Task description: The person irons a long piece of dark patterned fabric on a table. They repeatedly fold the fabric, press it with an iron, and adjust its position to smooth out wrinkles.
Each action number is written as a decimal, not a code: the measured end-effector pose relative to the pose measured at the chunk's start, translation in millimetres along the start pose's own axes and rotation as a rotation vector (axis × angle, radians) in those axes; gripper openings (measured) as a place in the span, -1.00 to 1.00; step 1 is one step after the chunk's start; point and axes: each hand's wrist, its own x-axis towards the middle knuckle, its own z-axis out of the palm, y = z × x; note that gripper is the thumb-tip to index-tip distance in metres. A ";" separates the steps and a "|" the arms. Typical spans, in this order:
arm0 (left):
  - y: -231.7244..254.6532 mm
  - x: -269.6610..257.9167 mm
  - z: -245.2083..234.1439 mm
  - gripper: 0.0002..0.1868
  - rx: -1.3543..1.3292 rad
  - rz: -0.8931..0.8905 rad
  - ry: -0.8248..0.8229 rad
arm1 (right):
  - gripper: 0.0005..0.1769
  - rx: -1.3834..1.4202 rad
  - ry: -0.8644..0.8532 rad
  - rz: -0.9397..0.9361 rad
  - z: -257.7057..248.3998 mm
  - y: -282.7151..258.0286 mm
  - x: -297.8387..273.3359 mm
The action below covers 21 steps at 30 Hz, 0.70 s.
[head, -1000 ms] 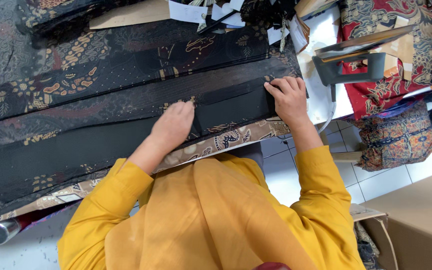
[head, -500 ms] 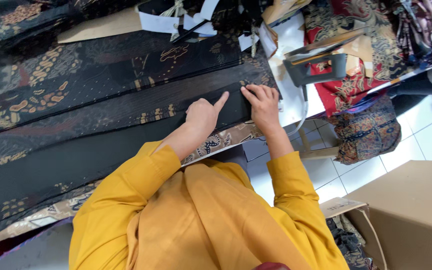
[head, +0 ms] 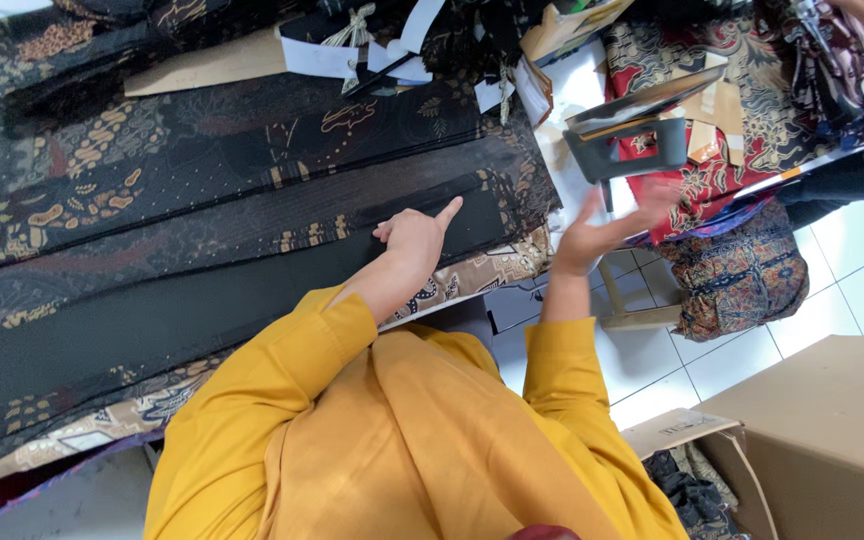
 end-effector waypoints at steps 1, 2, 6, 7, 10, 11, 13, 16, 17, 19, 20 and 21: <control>0.8 -0.4 0.0 0.08 0.013 0.000 0.001 | -0.19 -0.161 0.104 -0.027 -0.9 16.7 6.0; 1.9 -1.1 -0.3 0.08 0.026 0.000 0.001 | -0.22 0.089 0.094 0.138 6.3 29.2 7.9; 0.8 -2.7 -6.2 0.14 0.053 -0.007 -0.012 | -0.51 0.621 0.032 0.500 36.7 78.5 47.4; -0.2 -2.3 -8.2 0.18 0.062 0.007 -0.037 | -0.61 0.639 0.007 0.515 42.3 80.7 55.6; -1.1 -3.4 -10.6 0.27 0.082 0.039 -0.089 | -0.64 0.553 -0.307 0.272 33.8 74.1 85.9; -1.6 -3.0 -11.9 0.27 0.089 0.037 -0.084 | -0.59 0.382 -0.388 0.106 30.8 65.9 95.9; -0.8 -5.0 -12.0 0.28 0.104 0.036 -0.076 | -0.48 0.029 -0.526 -0.226 27.7 43.5 106.1; -0.9 -5.5 -11.3 0.26 0.135 0.039 -0.051 | -0.36 -0.148 -0.774 -0.523 39.7 6.3 100.1; -0.7 -5.3 -10.0 0.23 0.143 0.042 -0.037 | -0.37 -0.189 -0.849 -0.581 42.0 -2.8 95.7; -0.6 -5.8 -5.1 0.15 0.140 0.044 0.011 | -0.40 -0.204 -0.928 -0.631 45.2 -13.0 93.4; -0.9 -7.6 -1.4 0.10 0.129 0.042 0.044 | -0.41 -0.177 -0.932 -0.622 47.2 -16.2 93.5; -1.8 -10.5 2.8 0.05 0.117 0.039 0.077 | -0.42 -0.150 -0.935 -0.614 48.6 -19.0 94.1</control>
